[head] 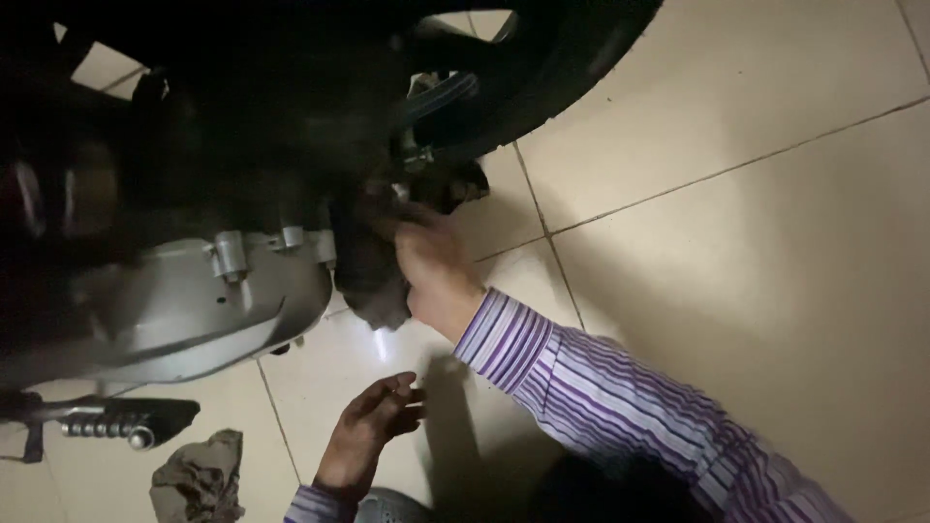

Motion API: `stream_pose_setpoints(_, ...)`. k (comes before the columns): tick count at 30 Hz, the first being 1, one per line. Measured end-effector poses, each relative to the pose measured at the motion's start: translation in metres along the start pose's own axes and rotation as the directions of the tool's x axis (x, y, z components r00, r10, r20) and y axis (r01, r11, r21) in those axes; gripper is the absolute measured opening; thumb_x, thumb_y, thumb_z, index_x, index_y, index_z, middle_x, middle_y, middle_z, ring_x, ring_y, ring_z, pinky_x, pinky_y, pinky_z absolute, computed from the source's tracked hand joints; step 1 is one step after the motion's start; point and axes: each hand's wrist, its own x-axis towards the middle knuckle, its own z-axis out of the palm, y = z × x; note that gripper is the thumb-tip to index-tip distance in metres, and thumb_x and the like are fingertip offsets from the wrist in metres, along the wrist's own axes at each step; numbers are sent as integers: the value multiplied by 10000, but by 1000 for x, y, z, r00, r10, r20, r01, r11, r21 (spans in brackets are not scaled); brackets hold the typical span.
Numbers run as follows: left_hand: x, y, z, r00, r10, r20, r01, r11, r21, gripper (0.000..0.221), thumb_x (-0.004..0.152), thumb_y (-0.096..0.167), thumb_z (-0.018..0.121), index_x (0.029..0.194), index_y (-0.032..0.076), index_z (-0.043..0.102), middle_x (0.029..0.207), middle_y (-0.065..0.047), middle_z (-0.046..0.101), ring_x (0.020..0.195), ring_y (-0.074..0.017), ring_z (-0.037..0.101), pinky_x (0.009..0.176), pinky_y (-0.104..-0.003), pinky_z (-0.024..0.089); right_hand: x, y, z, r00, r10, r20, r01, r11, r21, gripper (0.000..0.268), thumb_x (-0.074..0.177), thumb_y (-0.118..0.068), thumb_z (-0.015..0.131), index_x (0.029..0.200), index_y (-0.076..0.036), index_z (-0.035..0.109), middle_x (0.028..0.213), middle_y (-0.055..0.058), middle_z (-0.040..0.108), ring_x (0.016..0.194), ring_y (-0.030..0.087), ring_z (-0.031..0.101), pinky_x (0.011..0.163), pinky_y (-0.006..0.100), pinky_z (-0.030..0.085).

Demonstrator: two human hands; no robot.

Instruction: Cleaning the rear wheel and engine components of a motorcycle using a cloth

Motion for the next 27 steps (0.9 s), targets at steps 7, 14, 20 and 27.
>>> stream_pose_setpoints(7,-6,7,4,997,-43,-60,44,999,10,483,894,193,577,1307,-39,668,1162,-253,747,987,-379,727,897,-433,539,10,16,-9,802,-474,365,570,790,-226,400,848,15,633,1247,-13,631,1240,133,707,1203,246,657,1074,330,517)
stream_pose_setpoints(14,4,-14,-5,999,10,-37,-9,1000,12,483,912,217,573,1325,-16,670,1148,-241,757,967,-359,732,862,-410,539,27,17,-22,856,-359,373,489,797,-355,382,817,74,613,1187,-5,665,1143,231,693,1120,394,620,959,461,496)
stream_pose_setpoints(20,-12,5,7,998,-10,-59,12,1000,26,440,899,206,594,1247,-45,690,1167,-268,759,1007,-404,747,923,-462,584,40,25,14,963,143,229,-158,986,47,332,839,54,565,1090,-124,691,973,228,716,806,427,692,637,571,594)
stream_pose_setpoints(27,11,-18,-17,1000,-4,-31,2,998,-63,437,908,199,607,1291,1,675,1133,-217,751,947,-343,718,843,-397,526,21,19,-6,900,-152,408,28,956,293,395,838,-82,692,1230,-120,706,1176,112,740,1098,278,690,935,472,568)
